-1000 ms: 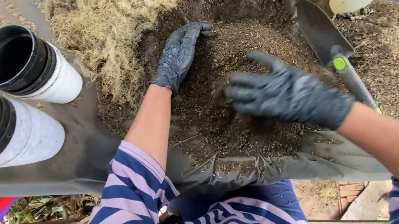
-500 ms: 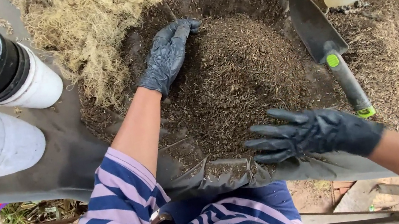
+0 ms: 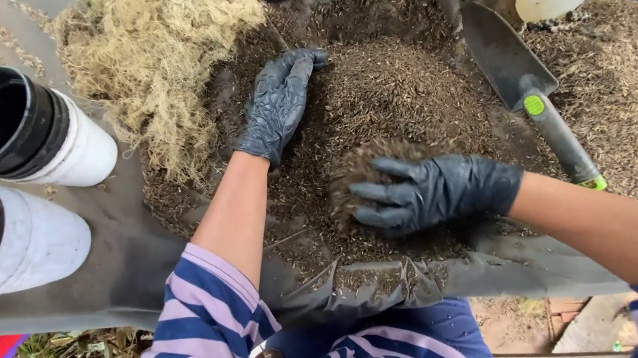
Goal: Mixing and mounding potting soil on a work surface using hands and a hand trowel.
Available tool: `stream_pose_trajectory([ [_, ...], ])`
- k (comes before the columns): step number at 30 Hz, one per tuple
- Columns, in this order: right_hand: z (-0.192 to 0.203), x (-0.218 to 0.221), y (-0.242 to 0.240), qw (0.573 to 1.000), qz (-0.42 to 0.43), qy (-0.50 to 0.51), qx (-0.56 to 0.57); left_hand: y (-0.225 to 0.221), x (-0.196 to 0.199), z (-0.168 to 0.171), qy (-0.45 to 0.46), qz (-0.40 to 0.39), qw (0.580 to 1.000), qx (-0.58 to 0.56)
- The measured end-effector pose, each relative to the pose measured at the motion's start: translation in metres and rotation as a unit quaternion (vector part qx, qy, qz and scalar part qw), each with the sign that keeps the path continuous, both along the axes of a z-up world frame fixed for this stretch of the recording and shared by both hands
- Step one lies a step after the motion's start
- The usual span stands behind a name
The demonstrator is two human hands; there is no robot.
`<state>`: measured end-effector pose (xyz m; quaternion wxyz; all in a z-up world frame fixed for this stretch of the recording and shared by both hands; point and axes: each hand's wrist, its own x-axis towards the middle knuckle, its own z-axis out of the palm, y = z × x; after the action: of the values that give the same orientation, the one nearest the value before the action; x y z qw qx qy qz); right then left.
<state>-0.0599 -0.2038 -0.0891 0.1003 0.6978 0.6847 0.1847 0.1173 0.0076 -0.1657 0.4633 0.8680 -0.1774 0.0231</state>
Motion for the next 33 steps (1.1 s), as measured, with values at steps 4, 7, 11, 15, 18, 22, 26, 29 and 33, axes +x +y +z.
stream_pose_trajectory([
  [4, -0.015, 0.037, -0.003, 0.992, -0.058, -0.049, 0.097, 0.001, -0.018, 0.02, 0.004, -0.033, 0.987, -0.155],
  [7, 0.02, 0.051, 0.013, 0.927, -0.308, 0.167, 0.137, 0.003, -0.018, 0.024, 0.047, -0.045, 0.982, -0.179],
  [11, 0.037, 0.034, -0.003, 0.778, -0.523, 0.288, 0.196, 0.014, -0.008, 0.011, 0.031, -0.045, 0.988, -0.144],
  [15, 0.038, 0.001, -0.029, 0.749, -0.589, 0.144, 0.267, 0.047, -0.036, 0.054, -0.146, 0.05, 0.971, 0.184],
  [18, 0.035, -0.016, -0.034, 0.66, -0.702, 0.194, 0.185, 0.061, -0.055, 0.085, -0.142, -0.21, 0.94, 0.23],
  [22, 0.006, -0.014, -0.047, 0.648, -0.728, 0.175, 0.139, 0.036, -0.082, 0.132, 0.2, -0.136, 0.913, 0.33],
  [26, 0.046, -0.006, -0.01, 0.528, -0.757, 0.37, 0.102, 0.006, -0.096, 0.135, 0.287, -0.102, 0.909, 0.283],
  [29, 0.046, -0.008, 0.001, 0.536, -0.723, 0.377, 0.218, -0.001, -0.095, 0.132, 0.195, -0.18, 0.901, 0.342],
  [33, 0.033, -0.015, 0.002, 0.534, -0.652, 0.38, 0.381, -0.011, -0.081, 0.085, 0.15, -0.177, 0.931, 0.281],
])
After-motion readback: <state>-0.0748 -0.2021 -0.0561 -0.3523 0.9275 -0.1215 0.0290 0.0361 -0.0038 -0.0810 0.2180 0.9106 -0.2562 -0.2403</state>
